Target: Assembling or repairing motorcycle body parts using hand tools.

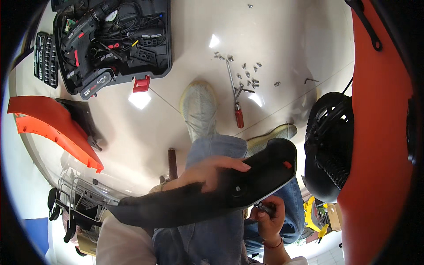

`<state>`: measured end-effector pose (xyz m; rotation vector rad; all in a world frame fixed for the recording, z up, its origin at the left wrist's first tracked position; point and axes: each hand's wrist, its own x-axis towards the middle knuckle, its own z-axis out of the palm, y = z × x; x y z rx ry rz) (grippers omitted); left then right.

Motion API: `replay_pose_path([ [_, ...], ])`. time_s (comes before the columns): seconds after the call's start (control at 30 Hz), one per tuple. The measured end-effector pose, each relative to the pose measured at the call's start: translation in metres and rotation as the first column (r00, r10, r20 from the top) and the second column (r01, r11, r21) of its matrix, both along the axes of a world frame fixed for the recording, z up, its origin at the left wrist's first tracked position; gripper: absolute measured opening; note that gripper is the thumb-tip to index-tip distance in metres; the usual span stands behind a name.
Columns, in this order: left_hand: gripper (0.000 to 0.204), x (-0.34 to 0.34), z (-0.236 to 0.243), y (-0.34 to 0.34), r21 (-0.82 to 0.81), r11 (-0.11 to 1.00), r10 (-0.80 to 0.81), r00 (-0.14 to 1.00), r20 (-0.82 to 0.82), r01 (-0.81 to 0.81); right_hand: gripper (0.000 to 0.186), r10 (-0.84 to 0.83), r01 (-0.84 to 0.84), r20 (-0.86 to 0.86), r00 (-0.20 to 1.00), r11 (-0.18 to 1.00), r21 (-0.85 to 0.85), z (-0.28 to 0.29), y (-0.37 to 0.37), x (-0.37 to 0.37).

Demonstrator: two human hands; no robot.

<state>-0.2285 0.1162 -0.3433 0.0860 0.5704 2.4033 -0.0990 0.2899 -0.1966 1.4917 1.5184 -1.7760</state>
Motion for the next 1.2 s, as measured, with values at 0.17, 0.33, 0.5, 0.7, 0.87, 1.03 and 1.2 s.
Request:
replay_pose_path([
  [0.17,0.032,-0.015,0.013,0.003,-0.011,0.966,-0.246,0.936,0.250,0.257,0.065,0.268,-0.262,0.022,0.963,0.952,-0.159,0.003,0.004,0.004],
  [0.33,0.029,-0.014,0.016,-0.001,-0.073,0.956,-0.258,0.929,0.264,0.286,0.080,0.134,0.056,0.393,0.910,0.898,-0.437,0.007,-0.002,0.032],
  [0.5,0.027,-0.010,0.013,0.003,-0.078,0.937,-0.306,0.910,0.281,0.339,0.066,0.075,-0.053,0.063,0.995,0.952,-0.301,0.009,-0.010,0.006],
  [0.7,0.024,-0.002,0.012,-0.002,-0.092,0.959,-0.200,0.867,0.456,0.269,0.049,0.324,-0.325,-0.142,0.935,0.946,0.018,0.012,-0.006,0.011],
  [0.87,0.023,0.001,0.002,0.005,-0.027,0.988,-0.133,0.927,0.352,0.152,0.054,0.634,-0.624,-0.154,0.758,0.773,0.112,0.015,0.012,0.040],
  [1.03,0.024,-0.001,0.002,0.005,0.024,0.983,-0.177,0.926,0.333,0.180,0.053,0.497,-0.498,0.471,0.729,0.857,-0.134,0.016,0.017,0.067],
  [1.2,0.025,-0.001,0.001,0.010,0.061,0.968,-0.245,0.875,0.417,0.242,0.047,-0.086,0.088,0.288,0.954,0.996,0.003,-0.004,-0.008,-0.010],
])
